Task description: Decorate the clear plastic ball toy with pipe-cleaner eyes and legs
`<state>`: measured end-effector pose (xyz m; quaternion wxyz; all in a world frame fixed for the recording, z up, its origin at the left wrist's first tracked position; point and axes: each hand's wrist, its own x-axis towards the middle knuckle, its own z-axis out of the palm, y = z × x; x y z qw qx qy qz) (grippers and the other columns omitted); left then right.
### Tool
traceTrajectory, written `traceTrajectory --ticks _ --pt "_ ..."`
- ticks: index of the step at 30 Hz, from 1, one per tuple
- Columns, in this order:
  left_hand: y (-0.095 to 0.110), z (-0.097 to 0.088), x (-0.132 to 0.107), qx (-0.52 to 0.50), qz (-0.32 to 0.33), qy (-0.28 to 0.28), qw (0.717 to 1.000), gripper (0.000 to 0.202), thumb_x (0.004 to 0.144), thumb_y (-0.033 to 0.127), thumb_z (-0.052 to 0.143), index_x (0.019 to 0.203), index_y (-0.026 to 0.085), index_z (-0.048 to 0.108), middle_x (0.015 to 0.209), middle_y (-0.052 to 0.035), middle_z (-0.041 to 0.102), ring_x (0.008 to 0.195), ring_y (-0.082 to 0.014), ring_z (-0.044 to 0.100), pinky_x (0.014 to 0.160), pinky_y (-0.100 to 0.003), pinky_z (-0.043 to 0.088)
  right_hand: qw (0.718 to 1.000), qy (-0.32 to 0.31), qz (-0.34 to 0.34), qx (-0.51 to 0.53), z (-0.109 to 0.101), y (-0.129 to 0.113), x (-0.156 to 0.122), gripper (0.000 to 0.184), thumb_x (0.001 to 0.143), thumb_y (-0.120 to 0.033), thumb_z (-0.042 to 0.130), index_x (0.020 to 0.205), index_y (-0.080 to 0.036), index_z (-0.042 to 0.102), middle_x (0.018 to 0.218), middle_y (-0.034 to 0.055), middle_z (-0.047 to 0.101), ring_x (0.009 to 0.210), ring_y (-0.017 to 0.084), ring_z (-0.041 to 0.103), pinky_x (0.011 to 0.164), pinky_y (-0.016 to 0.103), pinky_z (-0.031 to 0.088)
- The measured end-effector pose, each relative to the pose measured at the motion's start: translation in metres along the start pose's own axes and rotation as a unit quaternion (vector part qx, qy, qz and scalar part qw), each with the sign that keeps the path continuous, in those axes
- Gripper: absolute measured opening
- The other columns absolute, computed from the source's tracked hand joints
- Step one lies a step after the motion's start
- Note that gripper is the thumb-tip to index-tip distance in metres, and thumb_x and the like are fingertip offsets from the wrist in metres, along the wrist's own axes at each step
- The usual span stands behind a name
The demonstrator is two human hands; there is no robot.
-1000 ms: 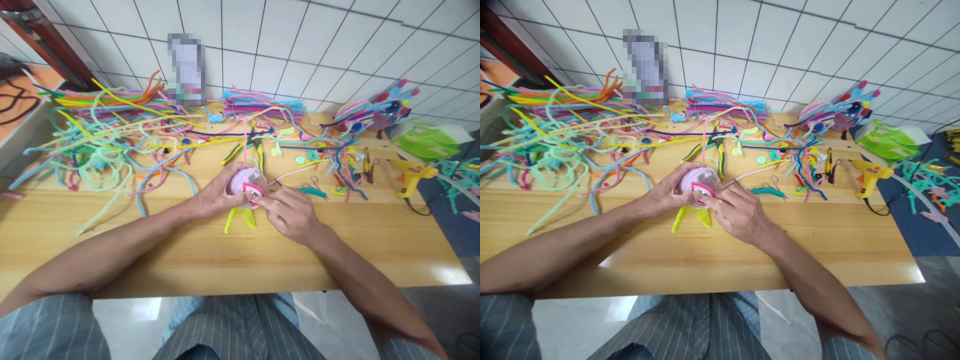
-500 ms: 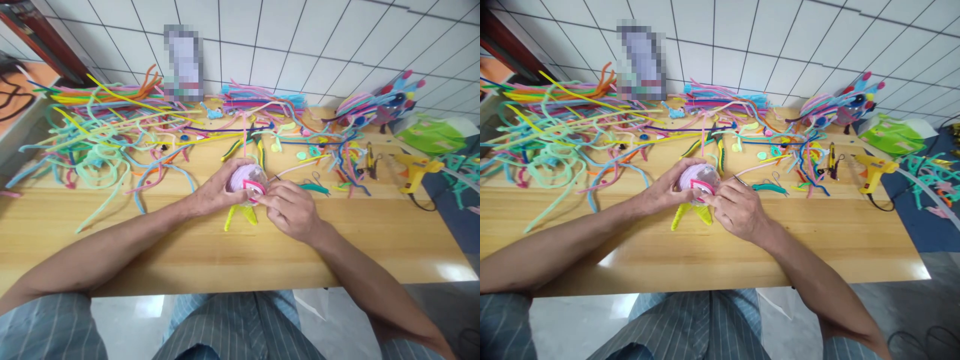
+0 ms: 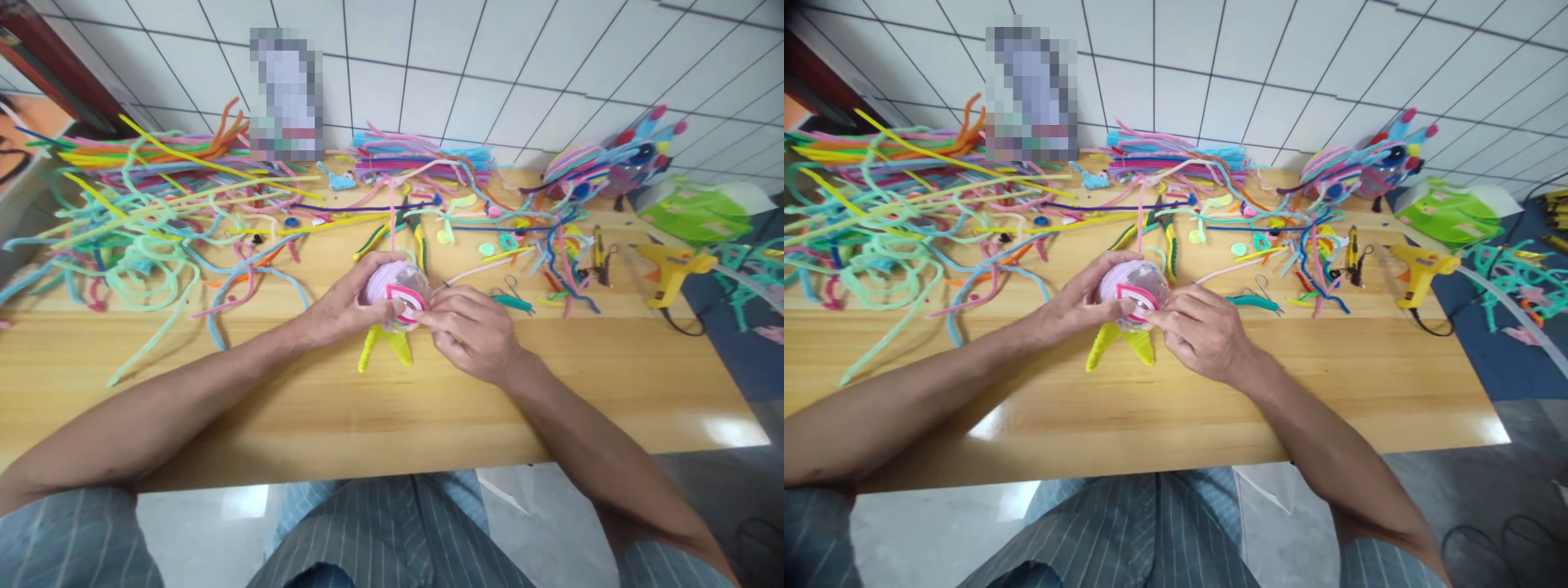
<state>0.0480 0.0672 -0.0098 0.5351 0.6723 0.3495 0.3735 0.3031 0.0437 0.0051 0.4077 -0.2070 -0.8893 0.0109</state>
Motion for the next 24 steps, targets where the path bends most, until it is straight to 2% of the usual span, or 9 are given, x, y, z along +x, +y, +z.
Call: traceTrajectory --ticks 5,12,24 --pt "0.0011 -0.0019 0.0017 -0.013 -0.019 -0.004 1.000 0.067 0.086 0.041 0.082 0.146 0.024 0.055 0.141 -0.0087 0.066 0.128 -0.0293 0.064 0.114 -0.043 0.052 1.000 -0.001 0.003 -0.001 0.0003 0.0033 -0.0024 0.039 0.095 -0.004 0.060 0.123 -0.026 0.076 0.094 0.0037 0.078 0.091 0.020 0.076 0.086 0.041 0.068" --pt "0.0045 -0.0036 0.0023 -0.003 -0.033 -0.008 0.999 0.072 0.086 0.048 0.082 0.148 0.024 0.055 0.139 -0.0086 0.067 0.126 -0.0300 0.065 0.113 -0.043 0.053 1.000 0.005 -0.008 -0.005 0.0030 0.0036 -0.0022 0.034 0.096 -0.003 0.060 0.119 -0.023 0.076 0.092 0.0048 0.076 0.089 0.020 0.073 0.085 0.039 0.067" --pt "0.0059 -0.0066 0.0046 0.037 -0.044 -0.020 0.998 0.079 0.085 0.056 0.082 0.151 0.024 0.052 0.138 -0.0096 0.066 0.121 -0.0293 0.065 0.109 -0.044 0.054 1.000 -0.008 0.006 -0.005 0.0014 0.0030 -0.0032 0.036 0.099 -0.008 0.059 0.123 -0.027 0.078 0.093 0.0037 0.076 0.093 0.020 0.074 0.086 0.040 0.067"
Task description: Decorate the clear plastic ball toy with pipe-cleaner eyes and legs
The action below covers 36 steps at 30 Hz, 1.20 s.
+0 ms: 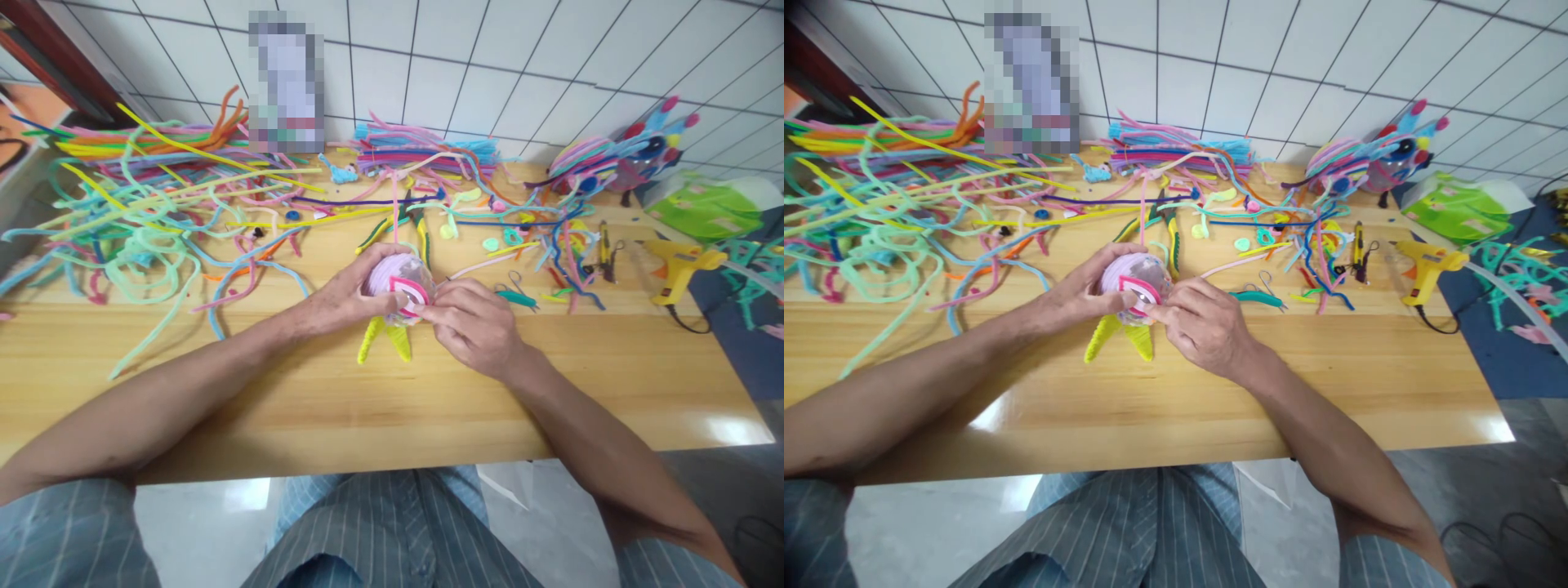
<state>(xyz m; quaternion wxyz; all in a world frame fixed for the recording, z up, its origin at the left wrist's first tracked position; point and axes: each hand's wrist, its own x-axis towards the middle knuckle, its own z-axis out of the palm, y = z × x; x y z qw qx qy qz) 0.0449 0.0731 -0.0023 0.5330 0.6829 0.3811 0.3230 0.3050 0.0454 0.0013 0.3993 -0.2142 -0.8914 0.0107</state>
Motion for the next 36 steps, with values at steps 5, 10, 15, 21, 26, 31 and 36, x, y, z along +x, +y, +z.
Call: traceTrajectory --ticks 5,10,15,21,26,31,36 --pt "0.004 -0.001 0.000 0.013 0.000 -0.004 1.000 0.080 0.084 0.058 0.081 0.150 0.023 0.052 0.136 -0.0092 0.066 0.120 -0.0289 0.064 0.106 -0.042 0.054 1.000 -0.003 0.003 -0.009 0.000 0.000 0.000 0.034 0.100 -0.008 0.060 0.121 -0.026 0.079 0.092 0.0041 0.076 0.093 0.020 0.073 0.086 0.038 0.066" --pt "0.001 0.000 0.000 0.001 0.000 -0.004 1.000 0.081 0.085 0.059 0.081 0.151 0.023 0.051 0.138 -0.0101 0.064 0.122 -0.0292 0.063 0.108 -0.042 0.053 1.000 -0.014 0.010 -0.005 -0.001 0.000 -0.001 0.037 0.100 -0.008 0.060 0.125 -0.027 0.078 0.093 0.0040 0.076 0.094 0.021 0.074 0.087 0.040 0.067" --pt "0.002 0.000 -0.002 -0.026 -0.005 -0.006 1.000 0.078 0.088 0.058 0.081 0.152 0.025 0.051 0.139 -0.0091 0.066 0.126 -0.0297 0.064 0.111 -0.043 0.052 1.000 -0.003 -0.003 -0.008 0.000 0.000 -0.001 0.039 0.099 -0.007 0.059 0.127 -0.026 0.077 0.094 0.0034 0.076 0.092 0.020 0.074 0.087 0.040 0.066" --pt "0.002 -0.002 -0.002 -0.047 0.003 -0.009 0.999 0.074 0.090 0.064 0.077 0.151 0.027 0.055 0.144 -0.0082 0.066 0.134 -0.0330 0.062 0.117 -0.046 0.051 1.000 0.007 -0.007 -0.002 0.002 0.000 -0.001 0.037 0.097 -0.006 0.062 0.126 -0.023 0.077 0.095 0.0052 0.077 0.094 0.022 0.073 0.087 0.040 0.066" --pt "-0.009 -0.002 0.001 -0.055 0.022 -0.001 0.998 0.081 0.087 0.066 0.079 0.153 0.027 0.052 0.149 -0.0092 0.063 0.137 -0.0341 0.060 0.117 -0.047 0.051 1.000 0.006 0.003 0.005 0.002 0.001 -0.002 0.040 0.099 -0.007 0.061 0.130 -0.027 0.077 0.094 0.0039 0.077 0.095 0.021 0.073 0.087 0.040 0.065" --pt "-0.015 0.001 -0.002 -0.080 0.039 0.025 0.996 0.079 0.086 0.062 0.080 0.151 0.029 0.049 0.153 -0.0090 0.058 0.140 -0.0342 0.057 0.118 -0.046 0.051 1.000 0.009 -0.002 -0.001 0.002 0.000 -0.002 0.038 0.098 -0.006 0.062 0.128 -0.024 0.077 0.094 0.0050 0.077 0.094 0.021 0.073 0.087 0.039 0.066" --pt "-0.011 0.006 -0.009 -0.105 0.037 0.032 0.993 0.074 0.088 0.062 0.078 0.145 0.027 0.047 0.145 -0.0095 0.061 0.132 -0.0313 0.062 0.110 -0.043 0.053 1.000 0.011 0.007 -0.002 0.002 -0.001 0.000 0.039 0.099 -0.007 0.061 0.129 -0.027 0.077 0.094 0.0037 0.077 0.095 0.021 0.073 0.087 0.039 0.066"
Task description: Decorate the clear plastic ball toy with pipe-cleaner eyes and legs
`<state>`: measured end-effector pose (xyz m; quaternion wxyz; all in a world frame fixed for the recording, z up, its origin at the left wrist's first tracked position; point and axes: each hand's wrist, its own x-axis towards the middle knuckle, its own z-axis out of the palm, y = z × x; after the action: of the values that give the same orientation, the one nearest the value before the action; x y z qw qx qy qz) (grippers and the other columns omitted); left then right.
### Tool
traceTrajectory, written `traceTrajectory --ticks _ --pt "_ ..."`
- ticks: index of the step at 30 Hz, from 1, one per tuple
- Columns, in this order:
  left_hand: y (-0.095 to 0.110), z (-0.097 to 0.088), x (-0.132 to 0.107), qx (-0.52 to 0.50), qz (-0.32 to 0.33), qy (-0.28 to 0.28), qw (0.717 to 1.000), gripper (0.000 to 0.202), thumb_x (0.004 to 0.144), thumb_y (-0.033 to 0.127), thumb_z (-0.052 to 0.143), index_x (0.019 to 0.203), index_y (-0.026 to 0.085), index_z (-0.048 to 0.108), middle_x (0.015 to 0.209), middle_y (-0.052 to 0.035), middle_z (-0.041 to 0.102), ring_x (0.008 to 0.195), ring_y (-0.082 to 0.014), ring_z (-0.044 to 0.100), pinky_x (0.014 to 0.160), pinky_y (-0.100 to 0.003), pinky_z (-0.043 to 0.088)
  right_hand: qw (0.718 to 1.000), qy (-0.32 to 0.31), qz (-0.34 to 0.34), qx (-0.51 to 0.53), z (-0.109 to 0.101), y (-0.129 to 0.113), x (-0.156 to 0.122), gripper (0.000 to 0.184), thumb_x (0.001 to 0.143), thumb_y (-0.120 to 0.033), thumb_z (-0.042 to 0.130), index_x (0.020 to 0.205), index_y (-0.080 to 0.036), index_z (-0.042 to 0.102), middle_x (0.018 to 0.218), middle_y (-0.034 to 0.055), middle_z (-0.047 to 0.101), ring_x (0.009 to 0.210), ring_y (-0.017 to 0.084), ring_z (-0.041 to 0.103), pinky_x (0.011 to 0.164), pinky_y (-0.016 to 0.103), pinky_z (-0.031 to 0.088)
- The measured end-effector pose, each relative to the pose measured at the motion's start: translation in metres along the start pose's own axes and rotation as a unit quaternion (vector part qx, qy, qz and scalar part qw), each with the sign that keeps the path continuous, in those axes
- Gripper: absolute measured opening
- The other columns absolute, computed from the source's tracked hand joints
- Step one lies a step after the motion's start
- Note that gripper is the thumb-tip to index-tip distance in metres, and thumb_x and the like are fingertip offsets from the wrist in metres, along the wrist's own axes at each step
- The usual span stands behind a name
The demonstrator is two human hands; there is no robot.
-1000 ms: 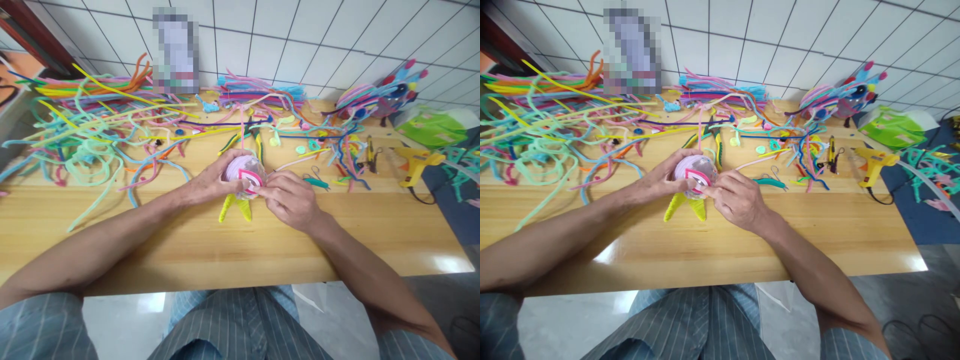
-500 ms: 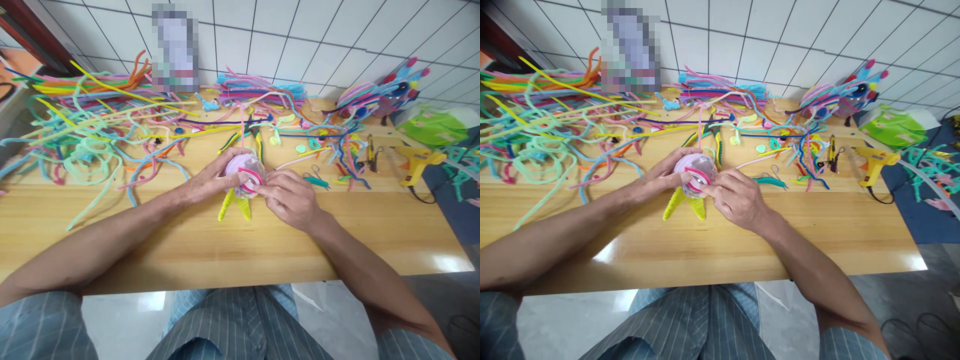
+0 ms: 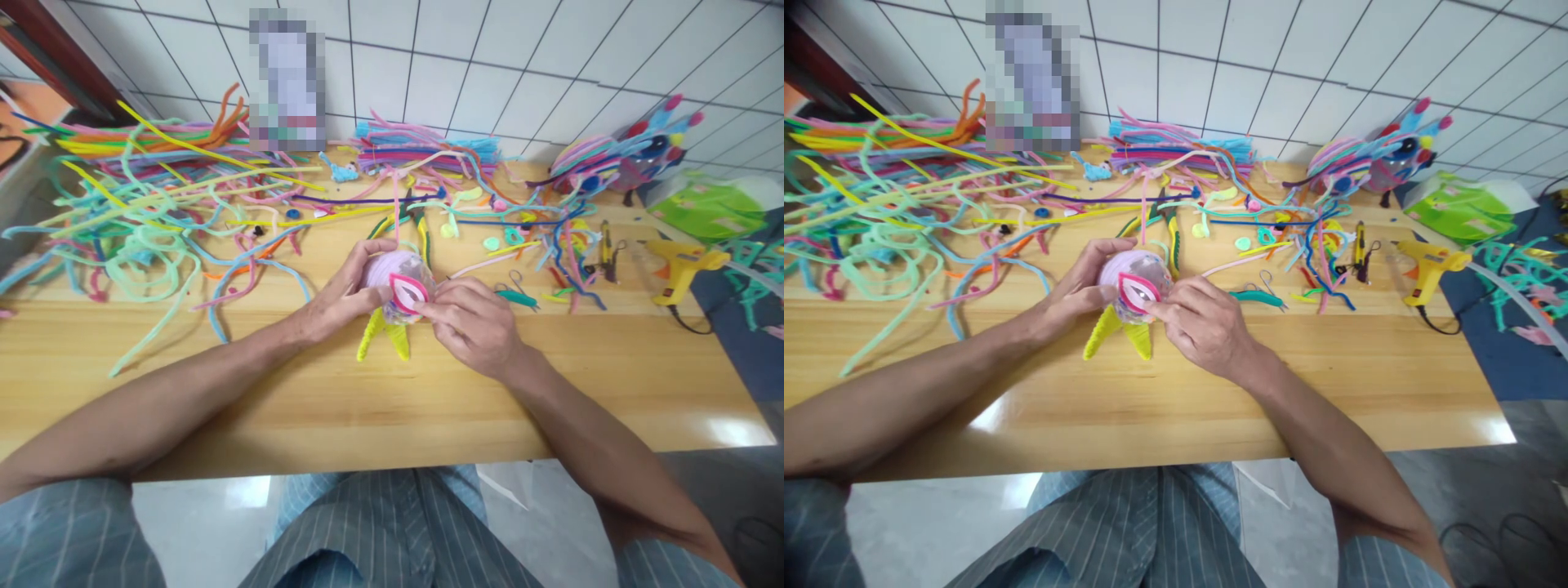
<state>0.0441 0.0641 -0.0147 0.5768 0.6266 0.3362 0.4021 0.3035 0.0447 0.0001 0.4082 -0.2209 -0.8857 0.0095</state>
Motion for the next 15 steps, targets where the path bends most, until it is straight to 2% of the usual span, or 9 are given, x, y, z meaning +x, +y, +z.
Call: traceTrajectory --ticks 7,15 --pt "0.013 0.010 -0.002 0.062 -0.019 0.022 0.998 0.071 0.087 0.050 0.082 0.144 0.025 0.047 0.139 -0.0093 0.062 0.127 -0.0285 0.062 0.110 -0.041 0.053 1.000 -0.010 0.003 -0.012 -0.001 -0.002 0.001 0.039 0.100 -0.007 0.060 0.127 -0.029 0.077 0.094 0.0033 0.077 0.094 0.021 0.075 0.085 0.040 0.067" --pt "0.019 0.008 0.003 0.039 -0.050 0.014 0.998 0.067 0.086 0.049 0.083 0.140 0.024 0.052 0.131 -0.0064 0.068 0.116 -0.0250 0.066 0.099 -0.037 0.058 1.000 -0.014 -0.005 0.001 -0.001 -0.004 0.001 0.042 0.098 -0.006 0.062 0.133 -0.026 0.075 0.095 0.0044 0.077 0.092 0.021 0.073 0.086 0.040 0.066"
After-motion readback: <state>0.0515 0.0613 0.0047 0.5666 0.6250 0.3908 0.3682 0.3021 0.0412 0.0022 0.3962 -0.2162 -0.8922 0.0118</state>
